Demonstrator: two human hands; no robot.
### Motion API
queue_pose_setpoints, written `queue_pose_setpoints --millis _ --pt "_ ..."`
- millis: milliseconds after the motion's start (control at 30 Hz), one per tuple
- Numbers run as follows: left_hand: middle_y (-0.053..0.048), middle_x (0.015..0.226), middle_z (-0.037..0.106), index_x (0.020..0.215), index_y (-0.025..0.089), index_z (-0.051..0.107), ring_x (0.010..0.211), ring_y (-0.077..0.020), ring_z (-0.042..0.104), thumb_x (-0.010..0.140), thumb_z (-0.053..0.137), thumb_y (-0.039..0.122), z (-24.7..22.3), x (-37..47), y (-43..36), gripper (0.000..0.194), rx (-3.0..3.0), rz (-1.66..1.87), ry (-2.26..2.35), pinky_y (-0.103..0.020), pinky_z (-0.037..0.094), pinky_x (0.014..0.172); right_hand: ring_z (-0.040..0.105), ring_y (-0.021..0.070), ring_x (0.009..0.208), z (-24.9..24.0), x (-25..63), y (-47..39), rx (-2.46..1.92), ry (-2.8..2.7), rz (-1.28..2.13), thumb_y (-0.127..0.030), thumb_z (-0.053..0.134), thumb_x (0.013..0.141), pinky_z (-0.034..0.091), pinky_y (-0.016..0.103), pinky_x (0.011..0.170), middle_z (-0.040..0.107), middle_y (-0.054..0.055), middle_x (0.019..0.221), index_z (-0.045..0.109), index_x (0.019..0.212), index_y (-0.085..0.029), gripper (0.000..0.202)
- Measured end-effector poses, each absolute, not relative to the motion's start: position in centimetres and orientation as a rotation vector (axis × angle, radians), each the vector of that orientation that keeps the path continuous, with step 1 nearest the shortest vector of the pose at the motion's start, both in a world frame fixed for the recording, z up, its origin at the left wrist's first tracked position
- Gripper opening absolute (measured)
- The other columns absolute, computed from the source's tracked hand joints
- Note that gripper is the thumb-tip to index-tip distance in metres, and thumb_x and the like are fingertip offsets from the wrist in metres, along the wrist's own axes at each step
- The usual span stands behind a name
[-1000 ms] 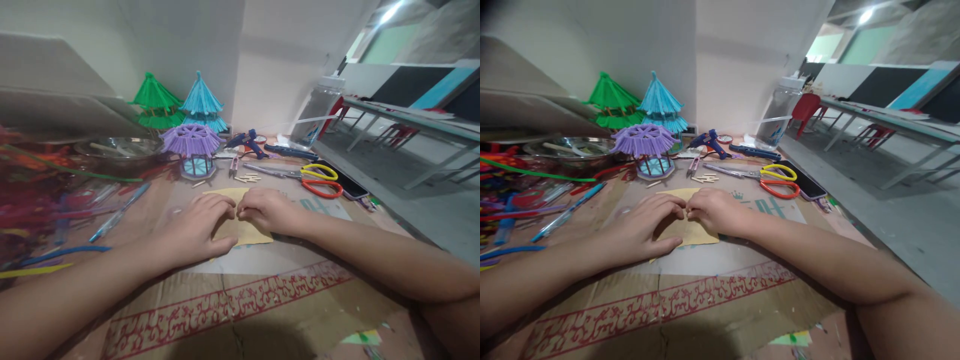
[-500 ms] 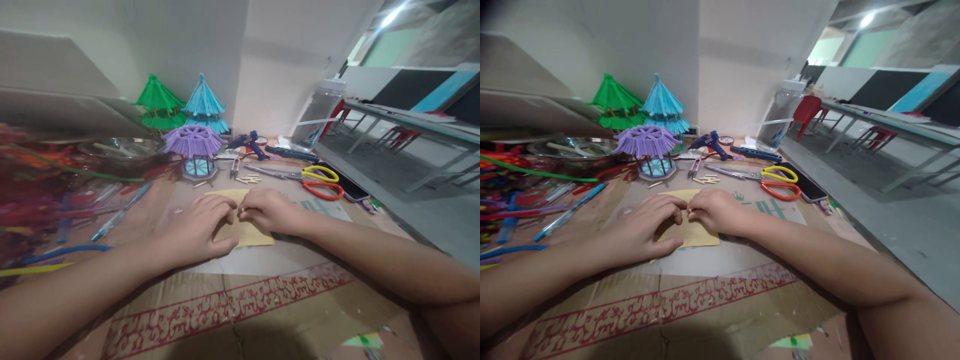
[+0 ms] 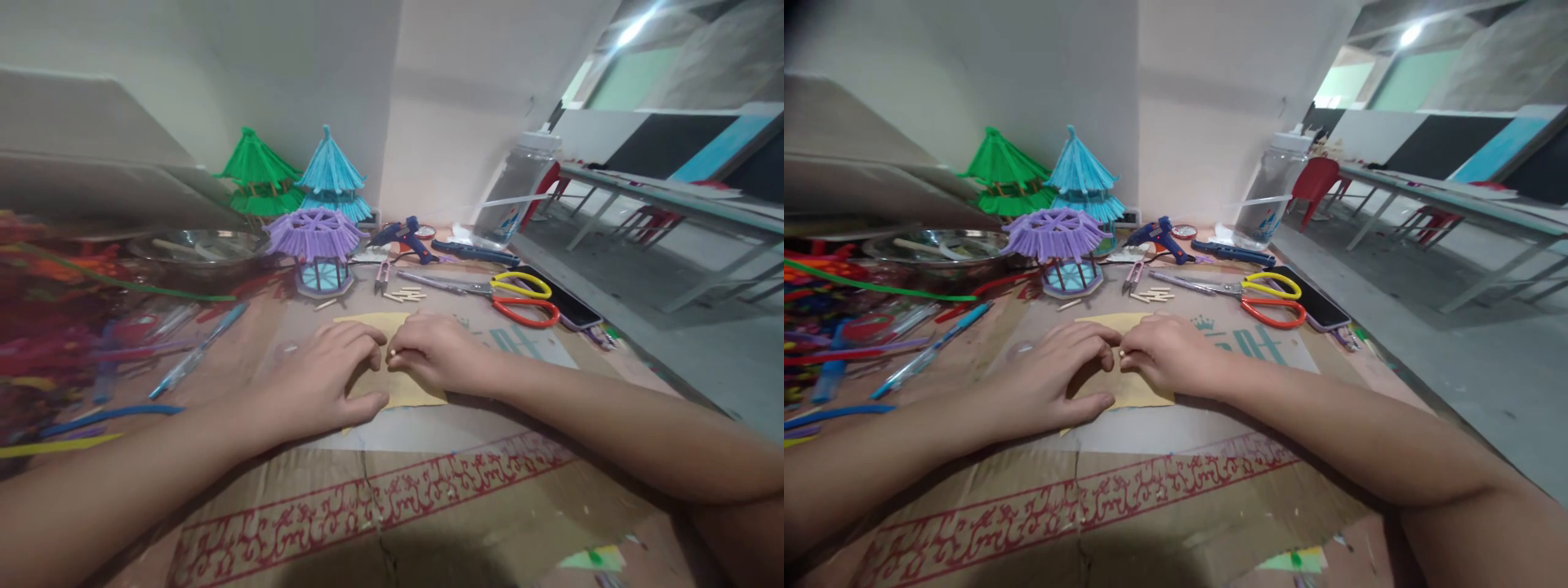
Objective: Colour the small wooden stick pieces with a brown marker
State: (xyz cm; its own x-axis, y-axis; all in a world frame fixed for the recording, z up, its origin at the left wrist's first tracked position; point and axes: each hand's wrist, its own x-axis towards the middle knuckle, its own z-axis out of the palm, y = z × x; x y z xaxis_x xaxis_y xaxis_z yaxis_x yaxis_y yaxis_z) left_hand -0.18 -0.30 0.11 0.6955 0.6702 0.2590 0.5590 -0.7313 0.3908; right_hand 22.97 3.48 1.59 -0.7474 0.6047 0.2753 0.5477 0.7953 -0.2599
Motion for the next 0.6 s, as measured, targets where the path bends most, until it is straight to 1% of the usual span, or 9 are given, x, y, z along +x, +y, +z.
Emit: queue_pose_setpoints --millis 100,133,167,233,300,367,467,600 --pt "-0.010 0.130 0.063 0.092 0.022 0.055 0.125 -0.0315 0.054 0.083 0.067 0.038 0.2 -0.1 -0.3 0.022 2.615 0.562 0.992 -0.051 0.042 0.106 0.063 0.0209 0.078 1.8 23.1 4.0 -1.040 -2.569 0.171 -0.017 0.066 0.090 0.042 0.033 0.076 0.073 0.007 0.078 0.072 0.079 -0.017 0.012" --pt "-0.010 0.131 0.063 0.091 0.022 0.055 0.125 -0.0320 0.054 0.084 0.066 0.039 0.3 -0.1 -0.3 0.021 2.608 0.559 1.000 -0.051 0.042 0.106 0.063 0.0212 0.078 1.8 23.3 4.3 -1.114 -2.500 0.211 -0.016 0.066 0.088 0.042 0.034 0.075 0.072 0.007 0.077 0.070 0.076 -0.017 0.013" --pt "-0.011 0.131 0.063 0.090 0.022 0.055 0.126 -0.0325 0.054 0.084 0.066 0.039 0.4 -0.1 -0.3 0.022 2.603 0.557 1.005 -0.051 0.042 0.107 0.062 0.0205 0.077 1.8 23.4 4.6 -1.149 -2.412 0.329 -0.015 0.066 0.088 0.043 0.033 0.074 0.071 0.006 0.077 0.068 0.075 -0.017 0.013" --pt "-0.011 0.131 0.062 0.091 0.022 0.055 0.127 -0.0329 0.053 0.085 0.065 0.040 0.4 -0.2 -0.4 0.021 2.598 0.555 1.003 -0.052 0.042 0.107 0.061 0.0174 0.072 1.8 23.6 4.8 -1.131 -2.145 0.740 -0.019 0.065 0.089 0.044 0.031 0.070 0.068 0.003 0.074 0.065 0.076 -0.019 0.013" --pt "-0.011 0.131 0.062 0.092 0.022 0.055 0.127 -0.0323 0.053 0.086 0.064 0.040 0.4 -0.3 -0.4 0.020 2.601 0.557 0.998 -0.051 0.042 0.107 0.060 0.0144 0.067 1.8 23.8 4.7 -1.007 -1.812 1.172 -0.027 0.066 0.090 0.047 0.029 0.068 0.067 0.000 0.071 0.062 0.079 -0.020 0.014" --pt "-0.011 0.130 0.062 0.092 0.022 0.056 0.126 -0.0314 0.053 0.087 0.063 0.039 0.3 -0.4 -0.5 0.019 2.602 0.562 0.995 -0.051 0.042 0.106 0.060 0.0124 0.064 1.8 23.8 4.2 -0.879 -1.542 1.485 -0.033 0.071 0.087 0.048 0.027 0.067 0.068 -0.001 0.073 0.060 0.081 -0.020 0.018" --pt "-0.011 0.131 0.061 0.094 0.022 0.057 0.126 -0.0311 0.052 0.087 0.063 0.039 0.2 -0.4 -0.5 0.019 2.598 0.566 0.988 -0.050 0.043 0.106 0.061 0.0108 0.063 2.0 23.6 3.3 -0.800 -1.369 1.747 -0.031 0.077 0.083 0.050 0.025 0.066 0.073 0.000 0.079 0.061 0.086 -0.020 0.019" --pt "-0.012 0.130 0.061 0.097 0.022 0.058 0.125 -0.0314 0.053 0.087 0.064 0.040 0.3 -0.3 -0.4 0.021 2.596 0.554 0.985 -0.050 0.043 0.106 0.064 0.0109 0.062 2.1 23.4 2.4 -0.718 -1.327 1.885 -0.035 0.073 0.089 0.053 0.025 0.067 0.076 0.002 0.080 0.064 0.088 -0.019 0.018"
